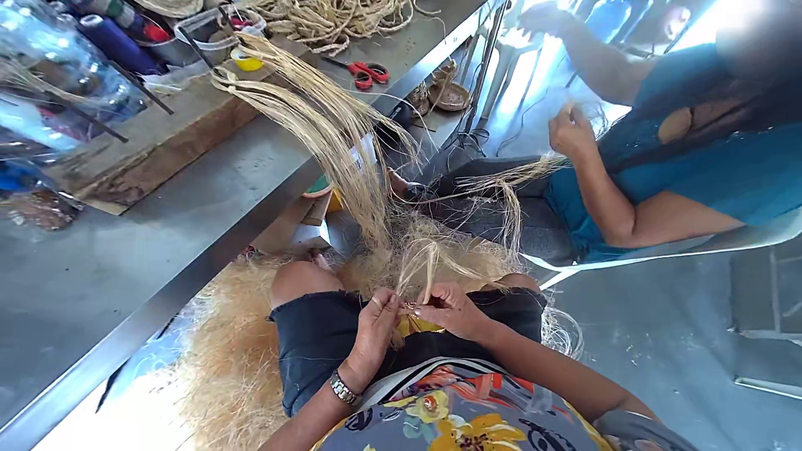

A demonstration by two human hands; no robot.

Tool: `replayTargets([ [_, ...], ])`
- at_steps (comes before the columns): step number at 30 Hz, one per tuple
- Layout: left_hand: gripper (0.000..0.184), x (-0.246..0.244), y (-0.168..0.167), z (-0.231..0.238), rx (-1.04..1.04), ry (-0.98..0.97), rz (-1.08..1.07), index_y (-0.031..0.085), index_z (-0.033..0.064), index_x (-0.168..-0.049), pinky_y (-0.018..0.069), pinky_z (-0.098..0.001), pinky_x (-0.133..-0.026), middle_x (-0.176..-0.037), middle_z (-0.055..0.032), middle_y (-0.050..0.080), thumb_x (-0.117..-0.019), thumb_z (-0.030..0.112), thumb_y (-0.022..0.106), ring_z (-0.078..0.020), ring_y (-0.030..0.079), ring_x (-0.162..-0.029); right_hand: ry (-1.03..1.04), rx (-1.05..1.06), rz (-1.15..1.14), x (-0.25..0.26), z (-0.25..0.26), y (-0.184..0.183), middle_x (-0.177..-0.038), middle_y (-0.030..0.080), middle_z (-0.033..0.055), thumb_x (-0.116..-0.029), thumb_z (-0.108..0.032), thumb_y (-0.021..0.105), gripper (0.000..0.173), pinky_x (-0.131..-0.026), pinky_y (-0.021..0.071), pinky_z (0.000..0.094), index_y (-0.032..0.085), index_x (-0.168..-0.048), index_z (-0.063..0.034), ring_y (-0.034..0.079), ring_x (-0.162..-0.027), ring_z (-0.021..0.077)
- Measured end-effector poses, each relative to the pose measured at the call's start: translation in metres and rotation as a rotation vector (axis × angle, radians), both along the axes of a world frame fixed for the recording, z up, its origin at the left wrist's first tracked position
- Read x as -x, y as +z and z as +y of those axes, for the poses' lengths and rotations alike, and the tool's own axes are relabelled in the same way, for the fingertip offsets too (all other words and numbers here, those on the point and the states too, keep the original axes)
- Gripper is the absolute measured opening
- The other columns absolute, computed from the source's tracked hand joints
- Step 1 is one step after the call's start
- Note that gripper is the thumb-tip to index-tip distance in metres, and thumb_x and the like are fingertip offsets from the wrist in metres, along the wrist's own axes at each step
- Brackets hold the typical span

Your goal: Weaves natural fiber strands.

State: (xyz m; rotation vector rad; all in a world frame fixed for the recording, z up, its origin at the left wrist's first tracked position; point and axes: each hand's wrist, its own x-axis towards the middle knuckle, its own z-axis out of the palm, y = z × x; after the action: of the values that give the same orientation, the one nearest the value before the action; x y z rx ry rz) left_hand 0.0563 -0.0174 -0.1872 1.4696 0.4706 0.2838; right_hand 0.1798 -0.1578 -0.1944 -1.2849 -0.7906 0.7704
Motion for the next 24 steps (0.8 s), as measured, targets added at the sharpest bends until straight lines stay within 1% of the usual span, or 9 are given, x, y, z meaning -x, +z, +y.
replayTargets([
  [3, 0.023, 0.005, -0.002, -0.001, -0.227, -0.208, 0.129, 0.063, 0.0044, -0.107, 0.0473, -0.023, -0.059, -0.074, 0.005, 0.057, -0.1049, 0.019, 0.046, -0.0028, 0.053, -0.061, -0.141, 0.08, -0.094, -0.001, 0.002, -0.004, -0.082, 0.065, -0.002, -0.0887, -0.002, 0.062, 0.007, -0.068, 0.0524, 0.0188, 0.067, -0.092, 0.0, 0.06, -0.073, 0.0],
  [5, 0.029, 0.002, -0.001, 0.001, -0.378, -0.326, 0.205, 0.065, 0.0048, -0.114, 0.0513, -0.0337, -0.066, -0.082, -0.0017, 0.063, -0.1058, 0.024, 0.045, -0.011, 0.058, -0.068, -0.304, 0.139, -0.385, -0.017, 0.002, -0.01, -0.085, 0.066, 0.0086, -0.0871, -0.006, 0.062, 0.014, -0.07, 0.0532, 0.024, 0.07, -0.091, 0.0049, 0.062, -0.076, 0.0087],
  [7, 0.029, 0.001, -0.001, 0.005, -0.427, -0.357, 0.244, 0.066, 0.0064, -0.113, 0.0505, -0.0374, -0.068, -0.08, -0.0026, 0.062, -0.1055, 0.024, 0.044, -0.0133, 0.058, -0.069, -0.464, 0.158, -0.563, -0.041, -0.005, -0.018, -0.085, 0.068, 0.014, -0.0889, -0.007, 0.063, 0.015, -0.067, 0.0562, 0.029, 0.07, -0.09, 0.0062, 0.065, -0.073, 0.0142],
  [10, 0.028, 0.0, 0.003, 0.008, -0.392, -0.337, 0.277, 0.066, 0.0067, -0.11, 0.0493, -0.0365, -0.067, -0.077, -0.0016, 0.059, -0.1048, 0.024, 0.044, -0.0129, 0.057, -0.067, -0.658, 0.154, -0.532, -0.066, -0.017, -0.018, -0.087, 0.066, 0.0134, -0.0896, -0.003, 0.062, 0.015, -0.068, 0.0544, 0.024, 0.068, -0.096, 0.0097, 0.062, -0.074, 0.0099],
  [12, 0.028, 0.001, 0.0, 0.007, -0.378, -0.342, 0.276, 0.066, 0.0079, -0.11, 0.0493, -0.0372, -0.068, -0.078, -0.0014, 0.06, -0.1042, 0.025, 0.044, -0.013, 0.058, -0.069, -0.645, 0.167, -0.476, -0.061, -0.019, -0.014, -0.084, 0.064, 0.0099, -0.0919, -0.004, 0.061, 0.015, -0.067, 0.0531, 0.0232, 0.067, -0.098, 0.0089, 0.06, -0.072, 0.0076],
  [15, 0.029, 0.004, 0.001, 0.007, -0.436, -0.432, 0.275, 0.067, 0.0073, -0.112, 0.0502, -0.0406, -0.07, -0.084, -0.0051, 0.063, -0.1058, 0.024, 0.045, -0.0167, 0.06, -0.073, -0.438, 0.266, -0.466, -0.046, -0.019, -0.009, -0.08, 0.065, 0.007, -0.095, -0.012, 0.061, 0.018, -0.067, 0.0539, 0.0287, 0.067, -0.098, 0.0049, 0.061, -0.07, 0.0096],
  [17, 0.031, 0.012, 0.007, 0.011, -0.544, -0.493, 0.282, 0.068, 0.0056, -0.114, 0.0528, -0.0483, -0.075, -0.087, -0.0106, 0.067, -0.1059, 0.025, 0.044, -0.024, 0.065, -0.078, -0.519, 0.318, -0.514, -0.064, -0.031, -0.004, -0.08, 0.067, 0.0122, -0.0933, -0.013, 0.067, 0.021, -0.068, 0.0565, 0.0371, 0.068, -0.099, 0.0073, 0.064, -0.071, 0.017],
  [20, 0.033, 0.023, 0.018, 0.014, -0.666, -0.515, 0.304, 0.067, 0.0034, -0.113, 0.0526, -0.0541, -0.077, -0.085, -0.0152, 0.068, -0.1069, 0.026, 0.043, -0.031, 0.068, -0.082, -0.603, 0.387, -0.504, -0.09, -0.053, 0.001, -0.079, 0.065, 0.0074, -0.0852, -0.013, 0.074, 0.021, -0.066, 0.053, 0.0295, 0.067, -0.096, 0.004, 0.06, -0.068, 0.0104],
  [24, 0.034, 0.026, 0.03, 0.012, -0.797, -0.562, 0.328, 0.067, 0.0014, -0.115, 0.0521, -0.059, -0.082, -0.092, -0.0201, 0.07, -0.1074, 0.023, 0.042, -0.0383, 0.07, -0.09, -0.486, 0.409, -0.486, -0.05, -0.045, -0.012, -0.073, 0.063, 0.0083, -0.0911, -0.014, 0.068, 0.019, -0.064, 0.0516, 0.0342, 0.069, -0.092, 0.005, 0.058, -0.066, 0.0132],
])
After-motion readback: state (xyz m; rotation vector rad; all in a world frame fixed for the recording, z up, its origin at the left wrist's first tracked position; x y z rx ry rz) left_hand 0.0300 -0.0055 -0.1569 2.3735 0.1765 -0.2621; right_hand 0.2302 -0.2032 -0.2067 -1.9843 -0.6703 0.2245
